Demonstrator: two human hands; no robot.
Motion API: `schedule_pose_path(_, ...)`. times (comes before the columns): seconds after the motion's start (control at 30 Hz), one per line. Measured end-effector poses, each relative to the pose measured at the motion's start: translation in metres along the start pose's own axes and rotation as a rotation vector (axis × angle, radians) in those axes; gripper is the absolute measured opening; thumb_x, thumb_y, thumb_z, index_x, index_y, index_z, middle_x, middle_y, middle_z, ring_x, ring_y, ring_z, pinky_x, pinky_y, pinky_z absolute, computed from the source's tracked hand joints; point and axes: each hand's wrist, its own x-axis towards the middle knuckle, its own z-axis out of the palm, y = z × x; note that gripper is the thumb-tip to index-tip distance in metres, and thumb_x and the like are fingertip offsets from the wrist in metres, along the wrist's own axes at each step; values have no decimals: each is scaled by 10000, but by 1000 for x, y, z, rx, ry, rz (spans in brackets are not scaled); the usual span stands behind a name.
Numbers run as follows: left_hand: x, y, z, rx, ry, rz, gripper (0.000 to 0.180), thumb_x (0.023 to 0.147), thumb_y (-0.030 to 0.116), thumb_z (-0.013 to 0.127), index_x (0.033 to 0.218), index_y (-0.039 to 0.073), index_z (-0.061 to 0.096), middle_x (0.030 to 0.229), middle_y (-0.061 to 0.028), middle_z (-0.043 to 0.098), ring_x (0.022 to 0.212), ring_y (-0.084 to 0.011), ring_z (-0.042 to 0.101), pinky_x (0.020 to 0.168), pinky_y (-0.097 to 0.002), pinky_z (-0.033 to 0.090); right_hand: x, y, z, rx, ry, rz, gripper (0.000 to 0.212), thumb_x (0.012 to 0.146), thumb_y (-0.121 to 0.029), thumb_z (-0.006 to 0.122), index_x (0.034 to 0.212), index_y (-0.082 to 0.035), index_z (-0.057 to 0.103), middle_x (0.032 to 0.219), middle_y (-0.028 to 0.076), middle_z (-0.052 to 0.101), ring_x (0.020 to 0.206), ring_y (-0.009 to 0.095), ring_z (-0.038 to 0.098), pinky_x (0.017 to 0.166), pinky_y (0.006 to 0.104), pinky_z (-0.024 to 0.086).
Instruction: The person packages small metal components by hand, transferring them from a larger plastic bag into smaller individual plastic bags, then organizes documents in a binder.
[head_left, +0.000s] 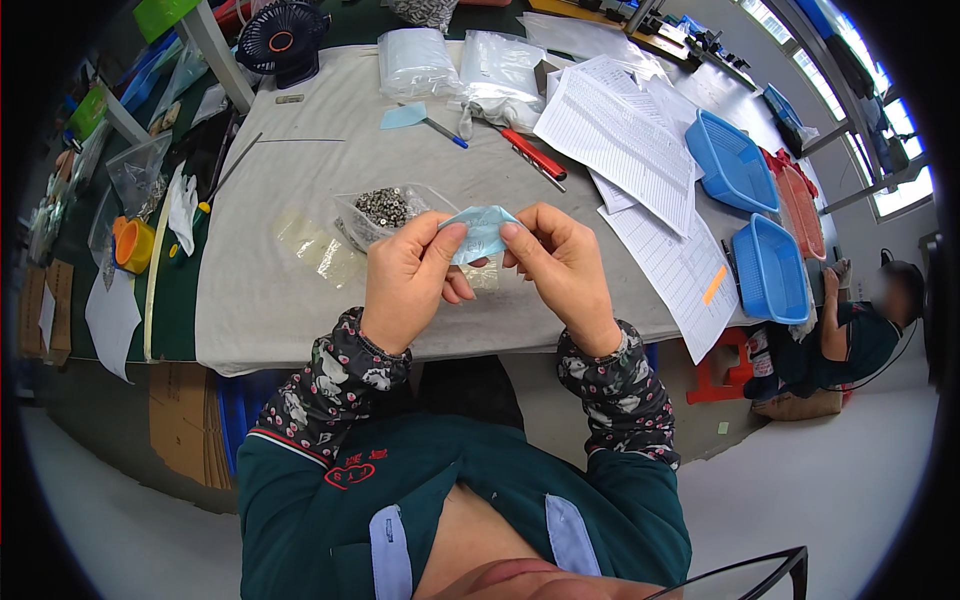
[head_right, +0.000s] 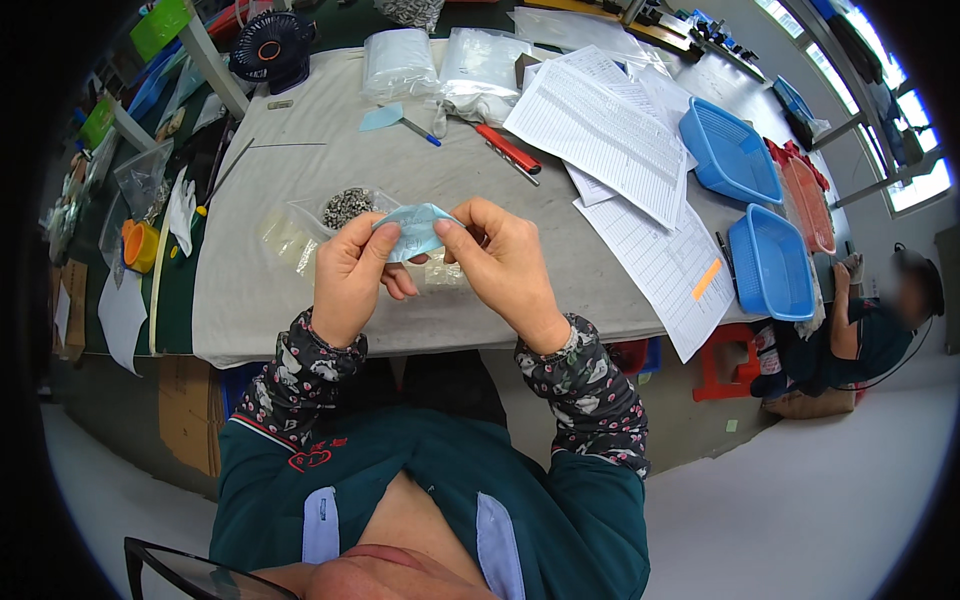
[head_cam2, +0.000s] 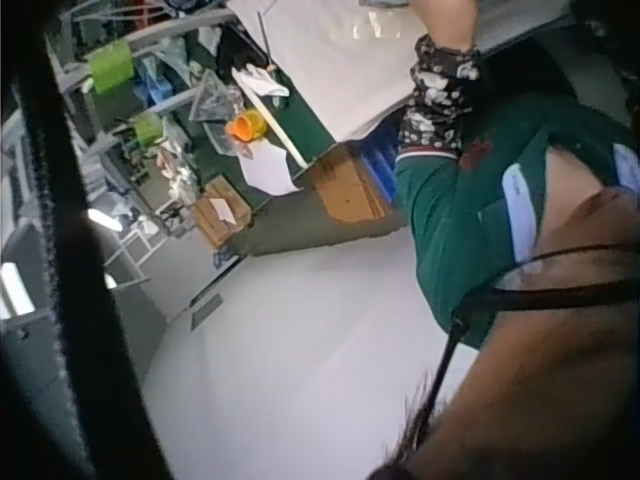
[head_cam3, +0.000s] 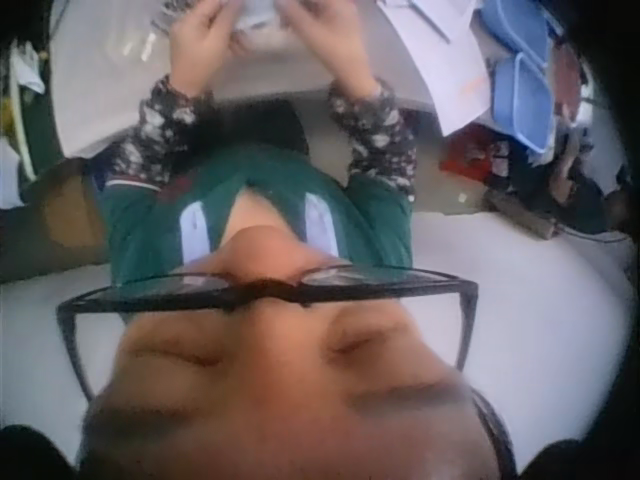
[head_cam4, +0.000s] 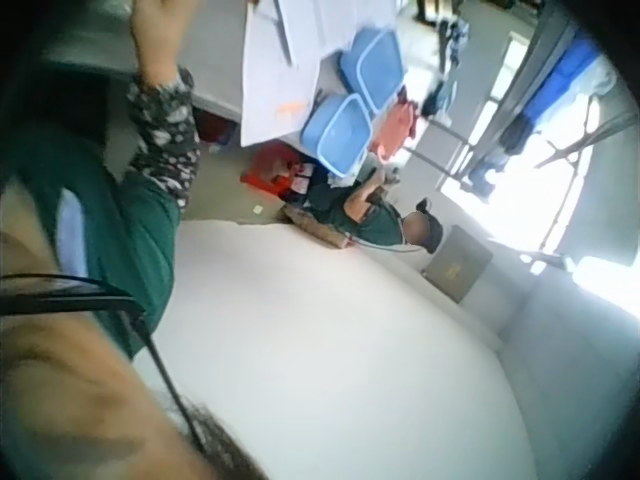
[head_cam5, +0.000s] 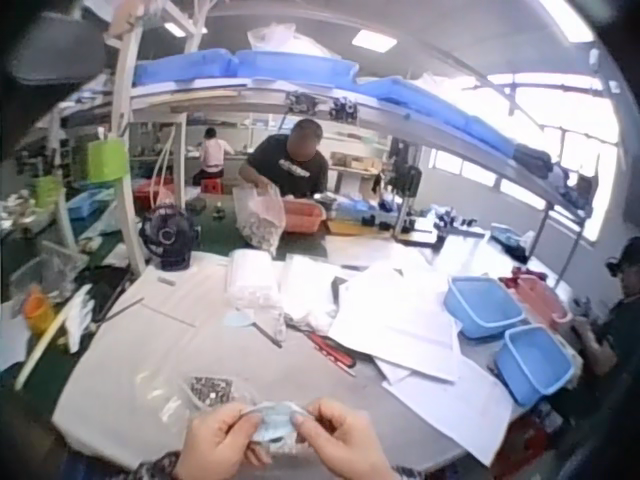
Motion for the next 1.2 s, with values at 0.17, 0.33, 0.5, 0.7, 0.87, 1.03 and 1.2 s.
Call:
schedule_pose_path(0.17,-4,1,-1,-37,47,-5,203,911,161,482,937,-18,575,693,-64,633,478,-68,559,419,-185,428,-2,1,3,27,2,1,222,870,-170,556,759,21,575,574,23,567,532,49,491,483,208,384)
schedule_pose_path(0.33,-20,15,-32,226,131,245,185,896,126,499,1010,-7,558,701,-65,633,491,-60,531,466,-187,415,11,22,-17,-305,143,-30,190,842,-172,578,786,9,589,568,68,566,502,124,524,491,256,405)
schedule_pose_path(0.5,0,13,-86,548,421,596,263,841,120,576,1082,26,533,772,-57,621,570,-86,508,542,-202,419,23,67,-24,-720,52,92,231,778,-217,620,894,-17,620,691,91,607,624,260,575,582,377,446)
schedule_pose_path(0.7,9,14,-112,845,264,361,459,744,210,665,1138,52,491,656,-38,502,542,-145,436,522,-272,395,26,36,11,-368,13,-113,373,787,-306,627,1046,-43,576,731,55,547,661,193,512,576,311,425)
schedule_pose_path(0.87,10,-2,-118,720,167,201,391,754,188,637,1090,37,505,538,-16,445,447,-138,398,455,-258,350,39,17,56,-435,-55,-128,365,764,-290,648,1007,-28,574,634,45,501,565,167,484,528,282,398)
schedule_pose_path(1.03,14,-10,-133,518,115,218,346,750,179,637,1026,15,508,523,-23,464,440,-108,430,437,-234,329,47,20,78,-445,-88,-207,279,701,-79,632,967,-20,573,609,63,495,557,190,495,526,302,400)
schedule_pose_path(1.2,20,-6,-132,615,182,168,252,726,158,641,856,20,474,519,-26,472,419,-97,423,403,-235,305,47,14,87,-416,-114,-266,294,659,28,578,951,-12,574,606,70,500,557,194,499,517,311,399)
